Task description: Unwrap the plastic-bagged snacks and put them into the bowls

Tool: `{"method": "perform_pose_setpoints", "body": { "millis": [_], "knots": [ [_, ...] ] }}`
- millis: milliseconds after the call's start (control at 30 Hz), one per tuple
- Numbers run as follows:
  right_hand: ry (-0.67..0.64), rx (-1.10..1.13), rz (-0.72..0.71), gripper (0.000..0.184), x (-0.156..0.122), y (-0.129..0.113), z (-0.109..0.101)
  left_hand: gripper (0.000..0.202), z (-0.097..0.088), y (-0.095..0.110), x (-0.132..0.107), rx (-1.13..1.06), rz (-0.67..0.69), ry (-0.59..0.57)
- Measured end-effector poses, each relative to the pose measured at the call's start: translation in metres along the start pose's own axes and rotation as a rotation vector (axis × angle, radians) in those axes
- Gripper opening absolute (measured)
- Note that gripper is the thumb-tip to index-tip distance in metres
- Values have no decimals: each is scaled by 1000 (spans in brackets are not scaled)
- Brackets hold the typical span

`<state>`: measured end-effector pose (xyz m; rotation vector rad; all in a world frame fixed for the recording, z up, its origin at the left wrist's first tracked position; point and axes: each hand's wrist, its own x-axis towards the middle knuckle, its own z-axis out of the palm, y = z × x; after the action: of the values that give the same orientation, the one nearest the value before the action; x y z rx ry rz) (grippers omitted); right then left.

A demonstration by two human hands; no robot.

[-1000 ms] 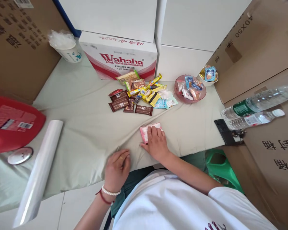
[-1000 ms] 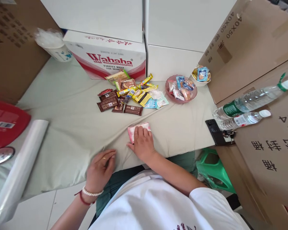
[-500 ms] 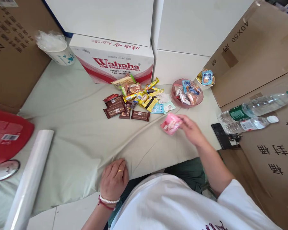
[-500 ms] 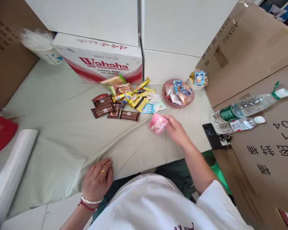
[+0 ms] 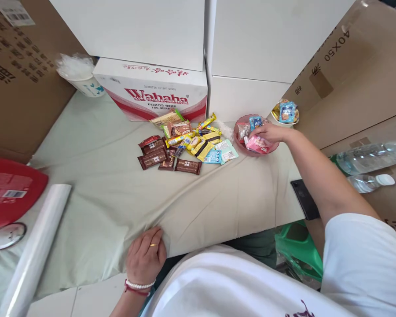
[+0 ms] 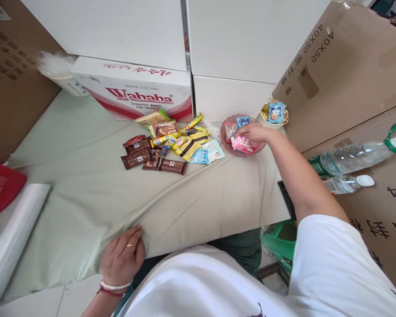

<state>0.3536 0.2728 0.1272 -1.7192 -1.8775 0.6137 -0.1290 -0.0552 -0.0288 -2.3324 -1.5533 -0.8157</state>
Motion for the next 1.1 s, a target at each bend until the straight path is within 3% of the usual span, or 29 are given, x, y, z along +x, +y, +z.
{"method": "perform_pose_setpoints", "body": {
  "millis": [100, 167, 300, 433, 600, 733, 867, 967, 1033, 1100],
  "knots": [
    [-236, -138, -99, 33, 1, 10, 29, 31, 1, 0, -1, 19, -8, -2],
    [-236, -295, -175, 41, -1, 20, 36, 31, 1, 0, -1, 26, -17, -11],
    [-212, -498, -195, 37, -7, 36, 39, 28, -1, 0, 2, 34, 1, -17],
    [-198, -681, -262, 33, -18, 33, 53, 28, -2, -1, 3, 31, -7, -31],
    [-63, -699, -303, 33, -23, 7, 57, 33, -2, 2, -1, -7, -64, -39],
    [133, -589, -224, 40, -14, -37, 71, 33, -2, 3, -3, -33, -85, -34],
    [-22, -584, -46, 38, 3, -79, 122, 29, -2, 3, -1, -57, -83, -45],
    [-127, -601, 70, 36, 6, -90, 150, 25, -6, 3, 3, -157, -106, -31],
    [-84, -541, 74, 32, -10, -90, 157, 22, -12, 5, 5, -263, -212, 9],
    [-6, -342, 56, 26, -46, -88, 159, 16, -21, 9, 9, -349, -364, 75]
  ]
}}
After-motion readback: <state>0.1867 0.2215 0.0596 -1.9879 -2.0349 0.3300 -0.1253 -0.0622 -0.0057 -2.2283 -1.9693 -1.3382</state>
